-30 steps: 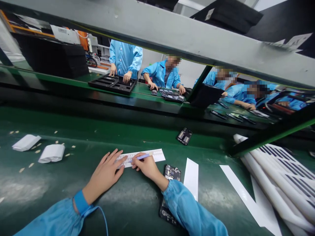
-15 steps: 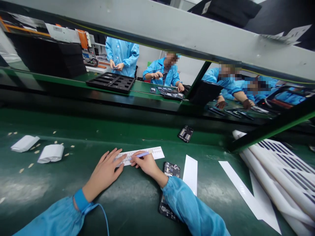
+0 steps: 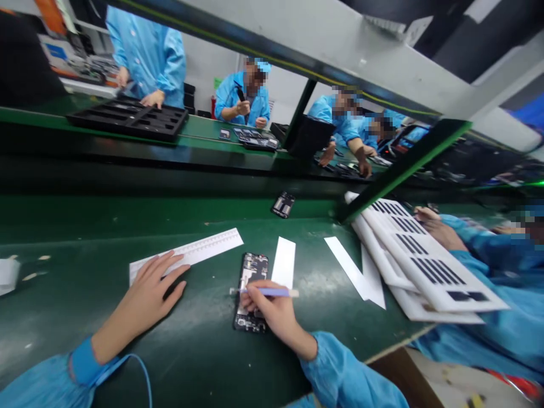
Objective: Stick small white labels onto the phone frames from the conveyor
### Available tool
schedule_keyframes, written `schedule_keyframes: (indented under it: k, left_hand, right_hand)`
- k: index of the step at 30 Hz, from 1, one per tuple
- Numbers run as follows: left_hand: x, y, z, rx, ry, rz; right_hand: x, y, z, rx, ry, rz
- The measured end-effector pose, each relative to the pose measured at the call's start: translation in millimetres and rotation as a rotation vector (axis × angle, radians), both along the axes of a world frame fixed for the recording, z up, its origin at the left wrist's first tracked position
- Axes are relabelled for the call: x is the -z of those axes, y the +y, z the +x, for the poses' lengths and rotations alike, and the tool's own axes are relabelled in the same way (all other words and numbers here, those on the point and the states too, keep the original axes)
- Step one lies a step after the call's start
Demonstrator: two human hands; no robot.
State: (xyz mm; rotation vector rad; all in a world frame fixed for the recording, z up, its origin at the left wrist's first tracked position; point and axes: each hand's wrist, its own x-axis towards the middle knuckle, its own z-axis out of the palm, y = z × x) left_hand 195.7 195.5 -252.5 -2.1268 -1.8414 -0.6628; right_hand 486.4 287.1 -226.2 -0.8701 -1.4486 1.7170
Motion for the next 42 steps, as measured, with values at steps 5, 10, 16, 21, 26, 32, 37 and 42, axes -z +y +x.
schedule_keyframes:
  k: [5,10,16,21,26,32,37,42]
  left_hand:
    - [-9.0,0,59,0.219,-0.065,-0.023]
    - [-14.1,-3,109,0.431,-0.019,-0.159]
    - [-8.1,0,114,0.437,0.024,-0.200]
    - [-5.0,0,112,0.434,-0.002,-0.206]
    - [-4.8,-1,113,0.433,-0.011,-0.189]
    - [-6.2,0,113,0.454,-0.034,-0.174]
    - [-8.3,-3,113,0.463,-0.031,-0.149]
    - [-11.2,-5,112,0.475,-0.053,-0.157]
  right_hand:
    - [21.9,-38,66,0.119,-0.092,0.032]
    - [18.7,-42,69,0.138,-0.138,0.113]
    - [15.3,-41,60,0.099,-0.174,0.173]
    - [12.1,-43,60,0.091,-0.199,0.186]
    - [11.3,-42,60,0.092,-0.213,0.203]
    - [12.6,-41,60,0.085,-0.226,0.213]
    - [11.3,-42,61,0.080,-0.210,0.200]
    - [12.8,-41,61,0.078,-0.223,0.192]
